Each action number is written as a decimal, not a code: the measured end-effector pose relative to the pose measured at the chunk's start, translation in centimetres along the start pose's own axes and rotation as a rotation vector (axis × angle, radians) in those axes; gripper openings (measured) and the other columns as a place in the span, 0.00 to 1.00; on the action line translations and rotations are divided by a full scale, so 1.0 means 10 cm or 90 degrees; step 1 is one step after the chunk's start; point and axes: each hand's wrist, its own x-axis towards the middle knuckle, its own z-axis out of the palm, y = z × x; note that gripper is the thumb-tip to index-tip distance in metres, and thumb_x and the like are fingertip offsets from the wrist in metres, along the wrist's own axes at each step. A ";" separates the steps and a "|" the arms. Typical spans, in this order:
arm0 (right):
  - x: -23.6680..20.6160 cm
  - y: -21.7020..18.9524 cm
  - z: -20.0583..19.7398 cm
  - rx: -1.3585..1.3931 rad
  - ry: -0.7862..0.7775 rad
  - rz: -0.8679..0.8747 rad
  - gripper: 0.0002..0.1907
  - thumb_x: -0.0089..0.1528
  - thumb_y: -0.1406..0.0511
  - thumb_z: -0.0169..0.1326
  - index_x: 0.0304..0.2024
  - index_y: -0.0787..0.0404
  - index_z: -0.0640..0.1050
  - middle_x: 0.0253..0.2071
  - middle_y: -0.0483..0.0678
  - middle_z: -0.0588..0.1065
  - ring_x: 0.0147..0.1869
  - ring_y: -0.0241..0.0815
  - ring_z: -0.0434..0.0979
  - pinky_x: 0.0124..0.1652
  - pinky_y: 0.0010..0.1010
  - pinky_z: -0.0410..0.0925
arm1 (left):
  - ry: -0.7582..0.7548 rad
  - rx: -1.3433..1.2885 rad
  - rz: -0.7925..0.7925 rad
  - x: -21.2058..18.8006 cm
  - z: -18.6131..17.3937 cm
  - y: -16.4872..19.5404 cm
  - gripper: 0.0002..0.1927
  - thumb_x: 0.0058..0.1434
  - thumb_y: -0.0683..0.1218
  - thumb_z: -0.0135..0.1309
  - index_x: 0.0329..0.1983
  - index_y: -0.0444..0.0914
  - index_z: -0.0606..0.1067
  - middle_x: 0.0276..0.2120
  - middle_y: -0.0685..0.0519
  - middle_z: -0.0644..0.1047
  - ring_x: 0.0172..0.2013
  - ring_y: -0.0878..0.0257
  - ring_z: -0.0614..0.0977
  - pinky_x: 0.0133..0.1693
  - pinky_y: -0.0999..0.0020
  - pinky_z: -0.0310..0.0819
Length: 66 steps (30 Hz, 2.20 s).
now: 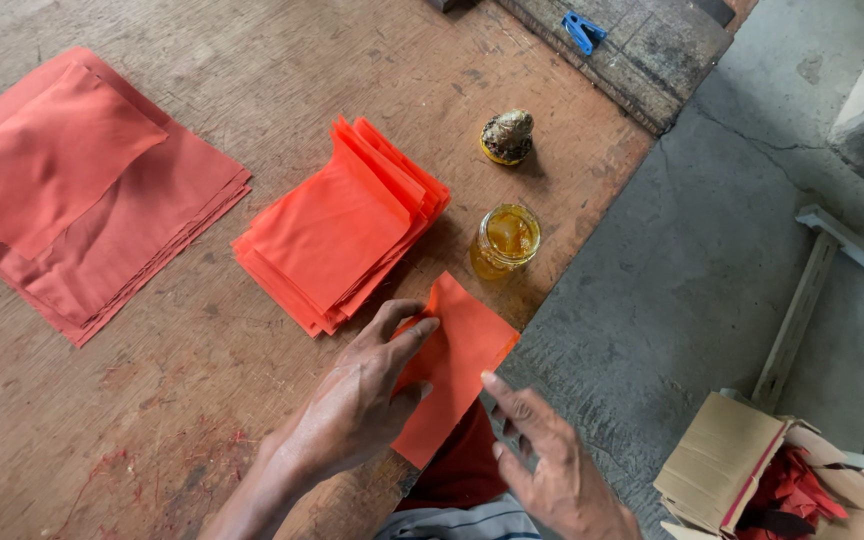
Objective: The person places a small orange fabric piece over a black zipper on a larger red fabric piece, then smooths it down. They repeat this process with multiple fabric pieces, stacking the completed items. The person also applies a yellow substance from a jar onto the edges of some fabric pieces before assembling them.
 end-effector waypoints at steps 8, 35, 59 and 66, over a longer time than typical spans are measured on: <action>-0.14 -0.28 0.12 -0.110 -0.027 -0.193 0.33 0.60 0.70 0.57 0.67 0.42 0.74 0.49 0.47 0.73 0.50 0.41 0.77 0.48 0.33 0.79 | 0.109 -0.038 0.090 0.05 0.08 -0.18 0.26 0.54 0.42 0.61 0.58 0.39 0.75 0.61 0.43 0.71 0.58 0.44 0.76 0.54 0.54 0.72; 1.43 -1.15 -1.40 -0.472 -0.026 -0.248 0.21 0.48 0.66 0.68 0.45 0.59 0.82 0.71 0.53 0.56 0.72 0.57 0.54 0.66 0.48 0.56 | 0.126 -0.214 0.113 0.29 0.10 -0.34 0.17 0.54 0.41 0.60 0.49 0.37 0.80 0.48 0.48 0.81 0.48 0.53 0.84 0.46 0.61 0.80; 0.27 -0.05 -0.56 0.188 -0.006 0.037 0.49 0.53 0.57 0.66 0.74 0.49 0.58 0.58 0.50 0.74 0.54 0.41 0.77 0.46 0.34 0.77 | 0.073 -0.095 0.046 0.23 -0.05 -0.13 0.25 0.51 0.45 0.64 0.54 0.40 0.78 0.53 0.51 0.76 0.48 0.55 0.81 0.49 0.60 0.76; 0.24 0.10 -0.46 0.195 -0.017 0.030 0.51 0.53 0.56 0.67 0.74 0.45 0.57 0.60 0.48 0.74 0.54 0.42 0.77 0.43 0.35 0.77 | 0.073 -0.106 0.055 0.22 -0.05 -0.15 0.24 0.51 0.45 0.63 0.54 0.39 0.78 0.53 0.51 0.76 0.52 0.56 0.80 0.52 0.60 0.75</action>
